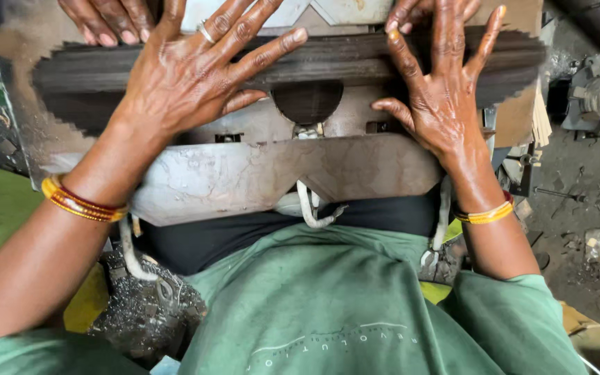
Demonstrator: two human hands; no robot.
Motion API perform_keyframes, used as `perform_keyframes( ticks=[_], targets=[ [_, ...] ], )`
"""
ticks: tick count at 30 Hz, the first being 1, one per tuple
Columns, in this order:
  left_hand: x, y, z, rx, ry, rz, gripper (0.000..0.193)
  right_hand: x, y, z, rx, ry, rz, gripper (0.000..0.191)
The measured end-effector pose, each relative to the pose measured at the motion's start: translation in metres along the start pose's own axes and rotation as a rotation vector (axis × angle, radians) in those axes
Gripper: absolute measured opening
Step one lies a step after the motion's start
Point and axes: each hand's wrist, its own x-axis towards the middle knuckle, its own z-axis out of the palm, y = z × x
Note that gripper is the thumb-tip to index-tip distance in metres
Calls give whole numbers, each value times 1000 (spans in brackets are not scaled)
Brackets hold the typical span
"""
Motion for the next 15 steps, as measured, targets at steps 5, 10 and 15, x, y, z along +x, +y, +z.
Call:
perform_keyframes(
  ticks=[5, 10, 15],
  targets=[
    [-15, 77, -27, -263, 28, -122, 91, -29, -81, -18, 288, 114, -13, 76],
    [-28, 121, -37, -553, -122, -405, 103, -34, -121, -19, 430, -83, 78, 80],
    [-34, 124, -34, -569, -116, -445, 94, -29, -133, -21, 372, -93, 96, 82]
  ],
)
